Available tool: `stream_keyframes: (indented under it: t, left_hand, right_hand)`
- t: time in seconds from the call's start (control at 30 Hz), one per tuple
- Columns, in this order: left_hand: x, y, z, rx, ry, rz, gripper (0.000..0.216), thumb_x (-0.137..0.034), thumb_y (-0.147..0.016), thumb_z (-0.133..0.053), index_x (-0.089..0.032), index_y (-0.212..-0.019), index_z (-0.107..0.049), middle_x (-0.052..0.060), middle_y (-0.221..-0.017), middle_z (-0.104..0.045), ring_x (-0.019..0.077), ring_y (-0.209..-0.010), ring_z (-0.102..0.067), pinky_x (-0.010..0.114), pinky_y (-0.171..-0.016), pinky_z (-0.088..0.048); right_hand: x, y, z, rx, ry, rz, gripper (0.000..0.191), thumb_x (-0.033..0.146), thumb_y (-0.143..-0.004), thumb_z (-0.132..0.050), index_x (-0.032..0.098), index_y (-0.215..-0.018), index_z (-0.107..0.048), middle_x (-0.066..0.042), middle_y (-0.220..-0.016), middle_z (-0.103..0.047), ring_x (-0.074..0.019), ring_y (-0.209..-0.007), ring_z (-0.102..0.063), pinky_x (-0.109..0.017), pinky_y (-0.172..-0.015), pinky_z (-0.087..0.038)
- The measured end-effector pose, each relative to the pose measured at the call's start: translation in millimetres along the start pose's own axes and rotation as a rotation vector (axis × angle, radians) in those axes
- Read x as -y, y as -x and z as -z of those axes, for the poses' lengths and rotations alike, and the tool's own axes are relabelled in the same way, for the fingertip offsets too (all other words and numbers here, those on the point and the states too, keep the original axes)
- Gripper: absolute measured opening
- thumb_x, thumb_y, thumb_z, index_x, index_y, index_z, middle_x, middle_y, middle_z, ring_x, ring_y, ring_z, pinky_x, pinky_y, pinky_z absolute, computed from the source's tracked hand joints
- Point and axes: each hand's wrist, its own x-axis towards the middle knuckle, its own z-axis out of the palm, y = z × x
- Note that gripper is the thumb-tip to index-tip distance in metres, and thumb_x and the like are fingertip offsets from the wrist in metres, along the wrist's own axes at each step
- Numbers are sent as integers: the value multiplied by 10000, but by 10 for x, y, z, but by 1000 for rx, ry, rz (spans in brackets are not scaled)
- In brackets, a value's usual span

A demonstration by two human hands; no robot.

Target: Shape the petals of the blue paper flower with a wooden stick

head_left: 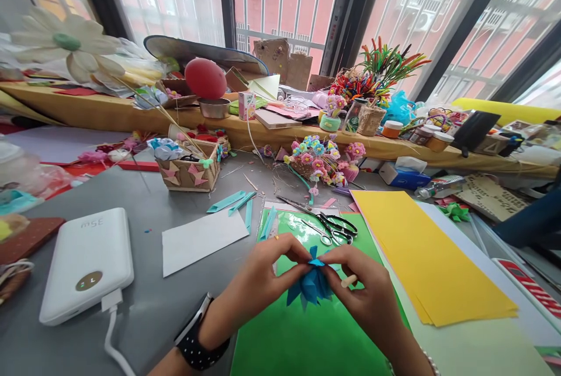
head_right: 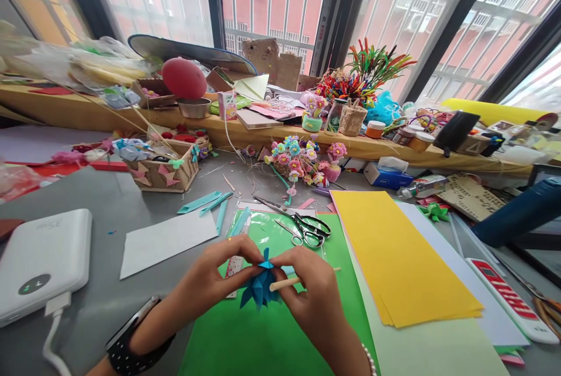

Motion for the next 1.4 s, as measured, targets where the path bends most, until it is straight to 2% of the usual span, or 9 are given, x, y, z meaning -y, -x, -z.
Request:
stream_keyframes:
  t: [0.1, 0.3, 0.53, 0.63, 0.7, 0.83, 1.07, 1.27, 1.4]
  left_hand:
    - [7, 5, 12, 36, -32, 24, 29, -153, -774, -575, -172, -796, -576, -5, -759, -639, 129, -720, -593, 209, -660, -441]
    - [-6, 11, 10, 65, -88, 15, 69, -109, -782, -533, -170, -792, -563, -4, -776, -632, 126, -736, -587, 206, -667, -433]
    - [-15, 17, 1, 49, -15, 21, 82, -97, -769, -529, -162, -789, -574, 3, -768, -619, 126, -735, -577, 218, -683, -434]
    - [-17, -13, 32, 69, 170, 102, 53, -160, -755, -574, -155, -808, -575, 11, -775, -613, 135, -740, -576, 234, -695, -446]
    - [-12, -35, 54, 93, 370, 194, 134, -229, -739, -610, -155, -839, -563, 10, -779, -601, 142, -746, -578, 245, -691, -450]
    - [37, -58, 54, 139, 648, 382, 188, -304, -725, -619, -163, -839, -568, -19, -723, -567, 122, -675, -547, 227, -611, -418]
    - [94, -86, 40, 147, 576, 418, 174, -318, -676, -663, -150, -705, -628, -19, -708, -537, 109, -667, -465, 220, -604, -353]
    - [72, -82, 27, 179, 700, 498, 266, -361, -606, -719, -145, -667, -577, -40, -616, -522, 97, -603, -454, 218, -583, -343]
    - [55, -84, 22, 188, 695, 515, 284, -378, -608, -717, -140, -661, -572, -44, -594, -511, 90, -580, -442, 212, -562, -337]
  right_hand:
    - [0, -3, -14, -18, 29, 54, 113, 111, -786, -514, 193, -822, -583, -23, -684, -639, -145, -629, -612, -221, -501, -487]
    - [-15, -20, 14, 66, 111, 102, 136, 98, -769, -515, 194, -855, -558, -21, -732, -661, -143, -623, -616, -211, -466, -469]
    - [-62, 3, -4, 52, 100, 211, 191, 68, -792, -503, 193, -919, -571, -40, -778, -661, -147, -698, -622, -241, -594, -502]
    - [-44, 9, 2, 25, 39, 173, 209, 46, -784, -500, 196, -909, -576, -28, -759, -655, -137, -696, -615, -218, -583, -488]
    - [-26, 15, 13, 24, -17, 104, 206, 52, -780, -499, 205, -896, -573, -10, -751, -647, -110, -611, -582, -187, -507, -453]
    - [-3, 28, 21, 50, -73, 7, 202, 62, -768, -501, 221, -870, -575, 21, -738, -634, -68, -427, -410, -178, -403, -359]
    - [19, 41, -13, 49, -109, -17, 179, 76, -772, -512, 224, -855, -568, 32, -726, -619, -67, -423, -351, -182, -406, -330]
    - [39, 34, -3, 59, -107, 4, 180, 71, -763, -514, 220, -855, -554, 26, -726, -610, -71, -442, -368, -185, -420, -333]
    - [43, 17, 20, 127, -118, 21, 221, 86, -750, -546, 224, -922, -561, 9, -776, -619, -85, -501, -439, -189, -455, -367]
